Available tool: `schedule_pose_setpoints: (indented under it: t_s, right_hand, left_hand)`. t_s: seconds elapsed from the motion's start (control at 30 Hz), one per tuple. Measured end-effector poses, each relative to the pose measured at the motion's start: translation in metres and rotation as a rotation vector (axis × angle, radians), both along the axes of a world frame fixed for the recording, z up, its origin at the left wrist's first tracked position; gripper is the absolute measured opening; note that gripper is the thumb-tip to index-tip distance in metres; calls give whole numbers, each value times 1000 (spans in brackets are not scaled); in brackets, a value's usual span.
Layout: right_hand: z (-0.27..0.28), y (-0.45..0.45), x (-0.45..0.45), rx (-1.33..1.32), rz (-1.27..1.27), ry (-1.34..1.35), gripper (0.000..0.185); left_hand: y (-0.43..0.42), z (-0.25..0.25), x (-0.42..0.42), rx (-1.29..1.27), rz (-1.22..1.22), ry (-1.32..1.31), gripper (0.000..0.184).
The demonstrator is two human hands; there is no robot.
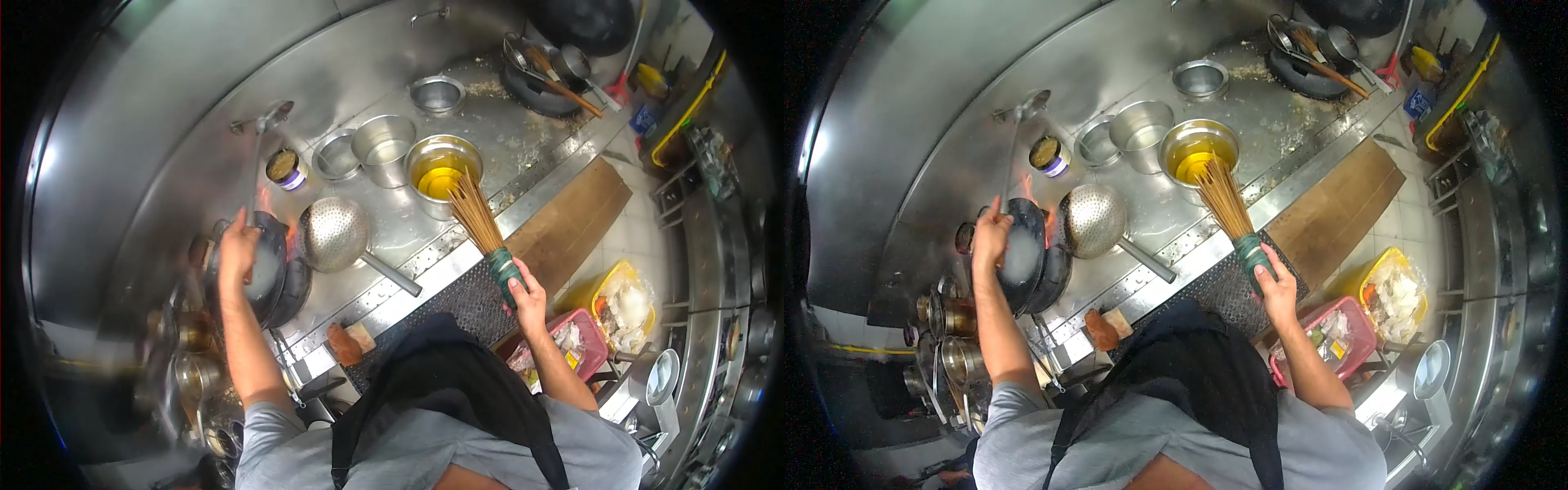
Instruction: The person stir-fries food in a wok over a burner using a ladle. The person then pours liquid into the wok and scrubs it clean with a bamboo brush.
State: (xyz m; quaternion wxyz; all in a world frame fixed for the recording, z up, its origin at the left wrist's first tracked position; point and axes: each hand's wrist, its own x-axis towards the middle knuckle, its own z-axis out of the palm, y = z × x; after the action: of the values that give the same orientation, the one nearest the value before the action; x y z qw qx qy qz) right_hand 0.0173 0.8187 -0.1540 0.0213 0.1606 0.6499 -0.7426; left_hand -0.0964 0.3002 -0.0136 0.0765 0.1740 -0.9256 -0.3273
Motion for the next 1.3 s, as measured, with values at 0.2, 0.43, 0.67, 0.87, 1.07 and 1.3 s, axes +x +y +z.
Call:
schedule_pose_setpoints:
  t_s: [0.2,0.43,0.67,0.87,1.07,1.3]
  right_hand:
    - [-2,-6,19,37,-60,92,44]
    - [0,-37,33,104,-123,150,54]
    - [-10,-118,27,433,-61,415,73]
    - [-1,-265,43,614,434,870,58]
    - [-2,-429,42,497,769,849,53]
    - [-47,-598,39,943,1019,760,31]
  left_hand:
    - [140,-78,22,296,-156,-114,61]
    - [259,-208,-33,40,-361,-102,56]
    - [213,-146,21,208,-629,-4,59]
    - [104,-126,139,757,-416,282,93]
    - [-130,-93,190,145,-41,16,82]
    - [-338,-152,157,-600,-312,-661,68]
